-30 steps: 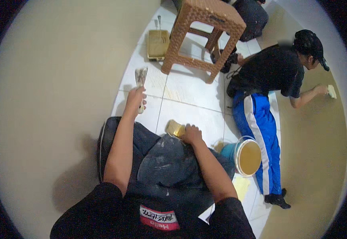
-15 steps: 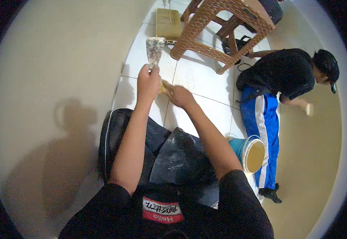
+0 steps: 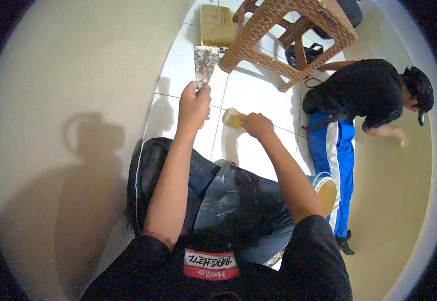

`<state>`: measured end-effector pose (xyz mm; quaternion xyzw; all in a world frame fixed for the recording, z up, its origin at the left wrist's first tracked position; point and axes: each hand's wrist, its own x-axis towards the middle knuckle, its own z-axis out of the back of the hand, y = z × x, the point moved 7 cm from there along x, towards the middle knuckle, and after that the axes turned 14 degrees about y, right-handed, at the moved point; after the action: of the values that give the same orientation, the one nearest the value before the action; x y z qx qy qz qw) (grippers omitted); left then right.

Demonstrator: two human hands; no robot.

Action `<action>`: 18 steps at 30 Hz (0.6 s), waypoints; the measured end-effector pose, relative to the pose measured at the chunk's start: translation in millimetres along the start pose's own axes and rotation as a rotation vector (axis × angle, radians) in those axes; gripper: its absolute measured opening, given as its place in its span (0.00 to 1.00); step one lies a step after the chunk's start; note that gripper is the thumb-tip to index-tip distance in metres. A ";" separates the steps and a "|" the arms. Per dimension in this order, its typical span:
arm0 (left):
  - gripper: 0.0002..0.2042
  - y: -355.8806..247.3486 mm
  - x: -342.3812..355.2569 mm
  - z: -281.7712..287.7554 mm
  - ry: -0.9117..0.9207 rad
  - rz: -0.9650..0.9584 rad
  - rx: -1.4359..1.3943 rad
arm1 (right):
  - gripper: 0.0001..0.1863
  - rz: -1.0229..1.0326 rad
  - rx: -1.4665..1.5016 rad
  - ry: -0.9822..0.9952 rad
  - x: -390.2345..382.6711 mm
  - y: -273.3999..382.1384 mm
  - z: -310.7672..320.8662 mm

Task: The person applies a substance to the floor and wall joints using a scraper and a brush while sitting on the floor.

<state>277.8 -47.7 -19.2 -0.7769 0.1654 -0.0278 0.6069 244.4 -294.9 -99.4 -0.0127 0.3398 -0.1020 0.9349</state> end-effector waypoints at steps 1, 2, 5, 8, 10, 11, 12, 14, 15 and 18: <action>0.08 -0.2 0.2 -2.0 0.018 0.006 -0.033 | 0.22 -0.010 0.002 0.001 -8.7 -8.6 -6.0; 0.08 -0.5 1.2 -3.9 0.035 0.006 -0.070 | 0.22 -0.010 -0.035 0.005 -20.0 -13.6 -6.5; 0.08 -1.7 -0.5 -4.9 0.035 -0.001 -0.077 | 0.23 -0.018 -0.099 0.003 -40.6 -18.3 1.9; 0.09 -3.8 0.4 -1.1 0.008 0.000 -0.030 | 0.23 -0.026 -0.128 -0.039 -41.9 -5.6 24.2; 0.10 -8.5 -2.7 6.1 -0.019 -0.036 0.082 | 0.21 0.087 -0.007 -0.251 -47.0 29.9 51.1; 0.12 -5.9 -0.3 6.3 -0.045 -0.023 0.125 | 0.20 0.079 -0.001 -0.229 -37.8 37.7 52.1; 0.12 -3.7 4.5 3.9 -0.025 -0.029 0.107 | 0.20 0.066 -0.001 -0.227 -21.7 40.7 57.9; 0.12 -6.2 5.7 2.0 -0.060 -0.114 0.233 | 0.22 0.116 -0.048 -0.281 -3.8 49.0 55.7; 0.12 -5.7 3.8 1.3 -0.047 -0.068 0.192 | 0.20 0.126 -0.034 -0.262 3.2 51.3 54.3; 0.13 -6.9 -4.5 -4.9 -0.042 0.025 0.140 | 0.19 0.118 0.091 -0.205 17.9 33.5 37.0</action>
<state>273.9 -49.5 -10.6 -0.7309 0.1602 -0.0152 0.6632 287.6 -267.4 -85.4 0.0394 0.2377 -0.0602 0.9687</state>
